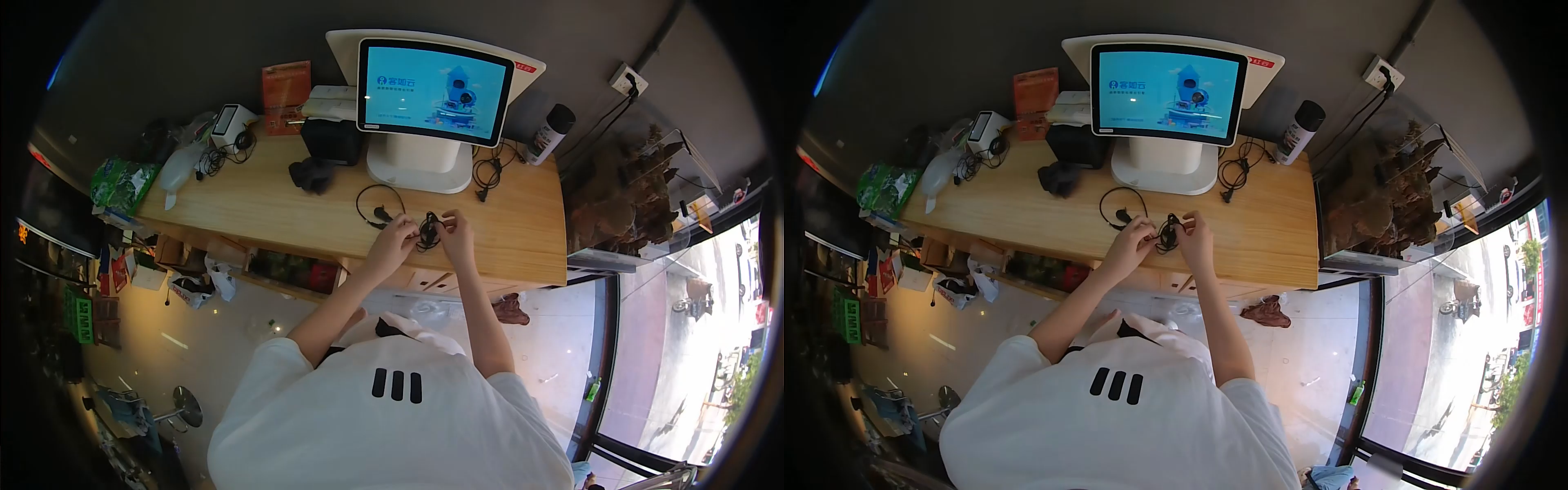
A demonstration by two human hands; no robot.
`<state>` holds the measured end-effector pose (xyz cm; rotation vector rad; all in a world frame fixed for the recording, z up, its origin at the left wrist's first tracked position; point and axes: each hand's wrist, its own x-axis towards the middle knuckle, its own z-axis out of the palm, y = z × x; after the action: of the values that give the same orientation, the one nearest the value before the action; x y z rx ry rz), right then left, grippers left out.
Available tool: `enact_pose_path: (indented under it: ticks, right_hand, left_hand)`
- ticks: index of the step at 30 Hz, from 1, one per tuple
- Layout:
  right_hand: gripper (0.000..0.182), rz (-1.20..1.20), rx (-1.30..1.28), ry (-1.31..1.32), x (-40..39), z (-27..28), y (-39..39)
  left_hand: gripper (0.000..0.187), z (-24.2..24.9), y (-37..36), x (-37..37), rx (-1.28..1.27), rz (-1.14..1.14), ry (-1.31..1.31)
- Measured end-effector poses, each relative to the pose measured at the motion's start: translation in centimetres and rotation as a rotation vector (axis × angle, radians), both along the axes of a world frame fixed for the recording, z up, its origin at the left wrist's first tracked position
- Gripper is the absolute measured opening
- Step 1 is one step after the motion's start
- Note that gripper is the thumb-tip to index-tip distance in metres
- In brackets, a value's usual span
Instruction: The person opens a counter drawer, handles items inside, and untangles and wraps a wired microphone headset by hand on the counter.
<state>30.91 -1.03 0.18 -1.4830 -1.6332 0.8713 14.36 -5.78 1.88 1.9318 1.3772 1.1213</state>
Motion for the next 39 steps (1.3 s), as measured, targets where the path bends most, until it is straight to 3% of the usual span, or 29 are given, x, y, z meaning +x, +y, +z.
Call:
enact_pose_path:
  ticks: [5,6,8,9,14,18,21,23,26,30,33,35,39]
  right_hand:
    - [0.02,0.027,-0.143,0.338,0.3,-3.9,2.7]
    - [0.02,0.031,-0.141,0.339,0.5,-3.0,2.7]
    - [0.024,0.025,-0.51,0.528,0.5,0.8,2.0]
    - [0.024,0.027,-0.514,0.529,0.1,1.3,1.9]
    - [0.025,0.156,-0.272,0.31,-1.0,0.5,1.4]
    - [0.024,0.154,-0.248,0.331,-2.3,-0.3,1.5]
    - [0.024,0.09,-0.074,0.239,-3.6,0.7,1.2]
    - [0.024,0.07,0.149,-0.007,-4.3,2.4,0.7]
    - [0.025,0.037,0.209,-0.15,-5.2,3.7,0.2]
    - [0.018,-0.014,0.242,-0.191,-5.4,4.4,0.3]
    - [0.011,0.041,0.283,-0.1,-5.1,5.3,0.8]
    - [0.007,0.02,0.236,0.1,-4.8,7.1,0.7]
    - [0.005,0.008,0.317,0.113,-4.7,10.3,0.5]
  left_hand:
    - [0.011,1.1,-0.3,-1.3,-0.005,-0.018,-0.012]
    - [0.011,0.9,-0.2,-1.6,-0.024,-0.016,-0.034]
    - [0.01,0.8,-0.2,-2.3,-0.047,-0.008,-0.054]
    - [0.009,0.8,-0.1,-2.5,-0.051,0.002,-0.088]
    - [0.008,1.2,-0.1,-3.4,0.022,0.008,-0.145]
    - [0.008,0.9,-0.3,-5.1,0.039,0.052,-0.108]
    - [0.008,0.9,-0.4,-6.6,0.043,0.104,-0.039]
    - [0.008,1.5,-0.4,-6.9,0.057,0.112,-0.013]
    - [0.008,2.9,0.0,-7.2,0.115,0.143,-0.004]
    - [0.008,4.7,0.7,-7.4,0.18,0.125,0.0]
    - [0.008,6.3,1.4,-7.6,0.189,0.076,0.016]
    - [0.008,7.3,2.2,-7.8,0.192,0.05,0.054]
    - [0.008,9.0,3.4,-8.3,0.262,0.038,0.027]
